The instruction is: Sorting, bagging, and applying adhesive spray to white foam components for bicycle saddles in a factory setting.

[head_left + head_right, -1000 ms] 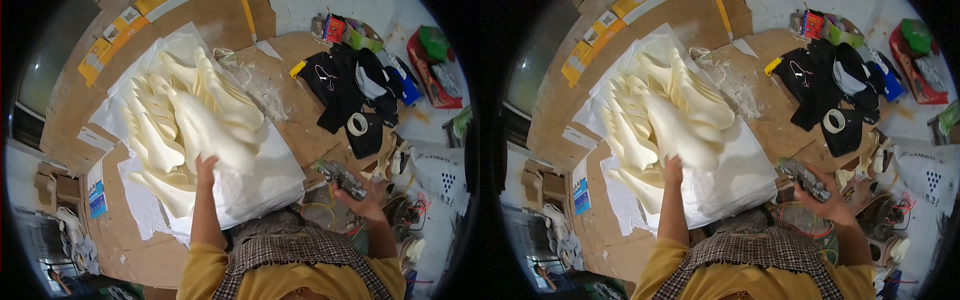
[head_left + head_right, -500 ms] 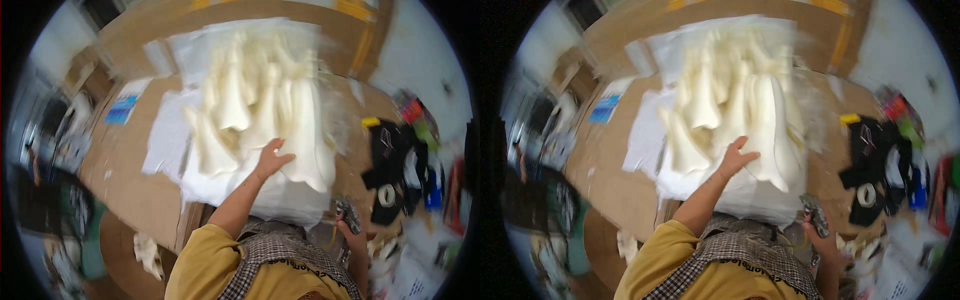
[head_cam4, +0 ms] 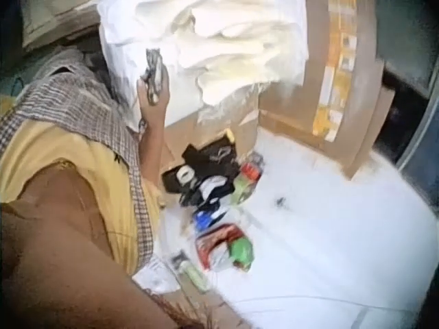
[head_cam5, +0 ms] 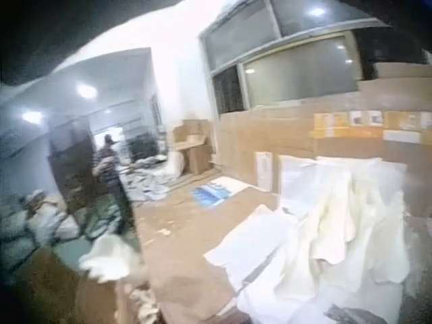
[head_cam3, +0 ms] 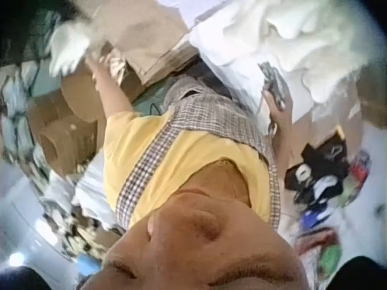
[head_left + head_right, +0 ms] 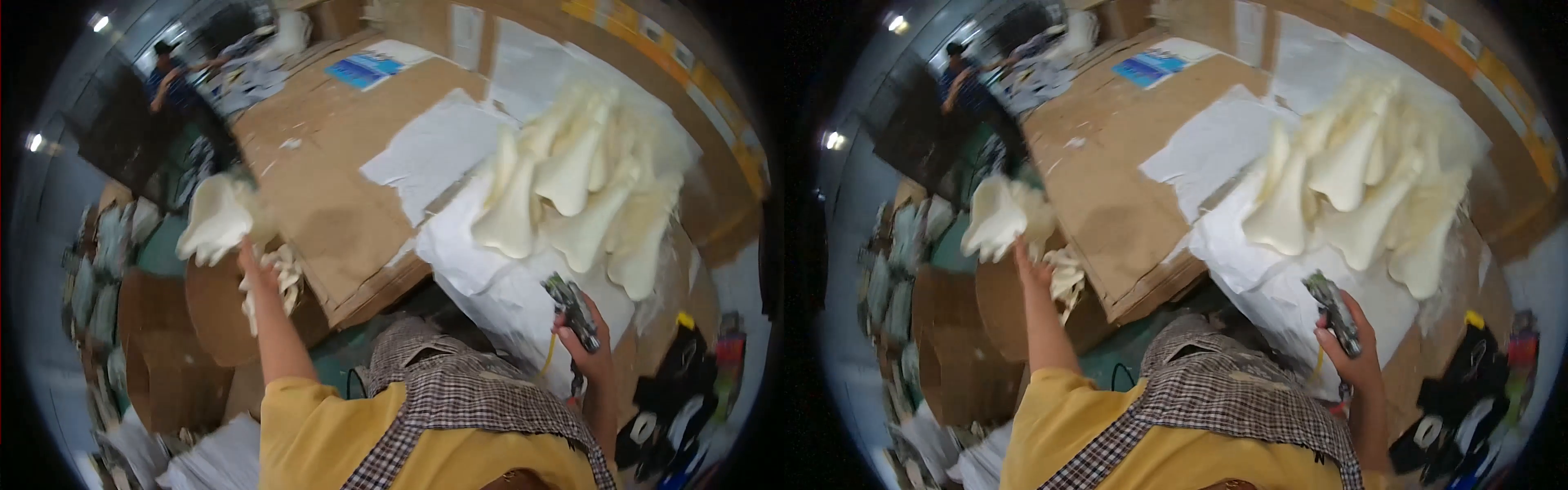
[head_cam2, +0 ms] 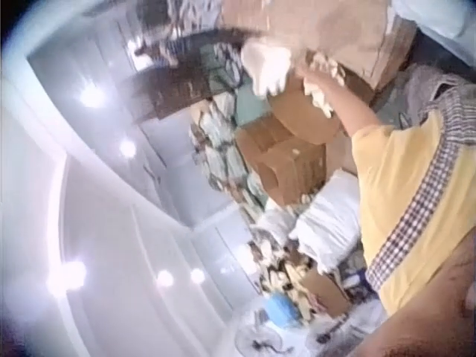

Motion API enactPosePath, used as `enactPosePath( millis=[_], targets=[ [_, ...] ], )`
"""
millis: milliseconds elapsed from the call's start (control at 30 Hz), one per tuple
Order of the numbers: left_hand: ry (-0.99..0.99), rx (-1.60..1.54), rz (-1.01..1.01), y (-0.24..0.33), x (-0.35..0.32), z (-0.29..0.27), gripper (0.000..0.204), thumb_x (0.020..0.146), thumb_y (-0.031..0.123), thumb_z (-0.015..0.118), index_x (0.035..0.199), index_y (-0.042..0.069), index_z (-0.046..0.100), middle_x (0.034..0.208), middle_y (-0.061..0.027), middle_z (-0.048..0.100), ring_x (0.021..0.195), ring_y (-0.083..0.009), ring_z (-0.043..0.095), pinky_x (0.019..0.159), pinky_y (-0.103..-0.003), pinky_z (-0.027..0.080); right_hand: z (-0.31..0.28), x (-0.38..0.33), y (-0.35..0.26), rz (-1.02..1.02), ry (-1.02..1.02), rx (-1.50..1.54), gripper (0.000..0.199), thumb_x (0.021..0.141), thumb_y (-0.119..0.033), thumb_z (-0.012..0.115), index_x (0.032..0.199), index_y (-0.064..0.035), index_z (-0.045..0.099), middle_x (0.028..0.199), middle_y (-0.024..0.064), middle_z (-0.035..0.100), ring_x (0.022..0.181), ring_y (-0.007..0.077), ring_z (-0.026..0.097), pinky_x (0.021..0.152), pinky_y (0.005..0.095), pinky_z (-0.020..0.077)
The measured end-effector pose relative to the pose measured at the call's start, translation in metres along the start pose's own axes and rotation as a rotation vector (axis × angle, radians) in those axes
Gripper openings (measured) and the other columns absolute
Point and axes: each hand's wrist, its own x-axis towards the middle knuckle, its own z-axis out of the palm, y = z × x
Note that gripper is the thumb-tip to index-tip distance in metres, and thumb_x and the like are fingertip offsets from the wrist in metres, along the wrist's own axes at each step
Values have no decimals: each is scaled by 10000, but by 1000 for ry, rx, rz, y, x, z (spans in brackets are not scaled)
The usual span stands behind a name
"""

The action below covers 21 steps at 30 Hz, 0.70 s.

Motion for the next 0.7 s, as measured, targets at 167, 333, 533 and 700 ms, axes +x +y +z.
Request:
enactPosePath(
  millis=[167, 333, 533, 700],
  targets=[
    [88, 90, -196, -72, 72, -12, 735, 743, 506, 592, 1337, 158, 334, 1333, -60, 391, 1172, -326, 392, 955, -484, 285, 21, 6, -8, -9, 45, 105, 615, 782, -34, 626, 1325, 6, 340, 975, 72, 569, 903, 119, 533, 801, 265, 446],
    [-435, 402, -247, -174, 55, 162, 515, 802, 75, 540, 1294, 99, 391, 1026, -95, 572, 840, -196, 556, 720, -299, 434, 44, -11, -1, 114, 219, 11, 570, 799, -54, 623, 1311, -7, 375, 933, 47, 576, 857, 98, 537, 776, 245, 444],
    [-1248, 671, 57, -267, -16, 294, 575, 649, 29, 638, 1209, 29, 508, 1101, -147, 572, 897, -198, 569, 779, -301, 467, 92, -8, -15, 154, 458, 69, 562, 783, -93, 640, 1275, 34, 400, 873, 44, 576, 801, 103, 533, 747, 240, 443],
    [-1210, 986, 582, -287, -53, 324, 452, 654, 140, 679, 1093, 86, 585, 1012, -148, 510, 946, -318, 543, 835, -377, 457, 124, -12, -34, 41, 662, 115, 615, 771, -86, 630, 1302, 43, 347, 903, 102, 578, 812, 162, 557, 755, 302, 472]
  ],
)
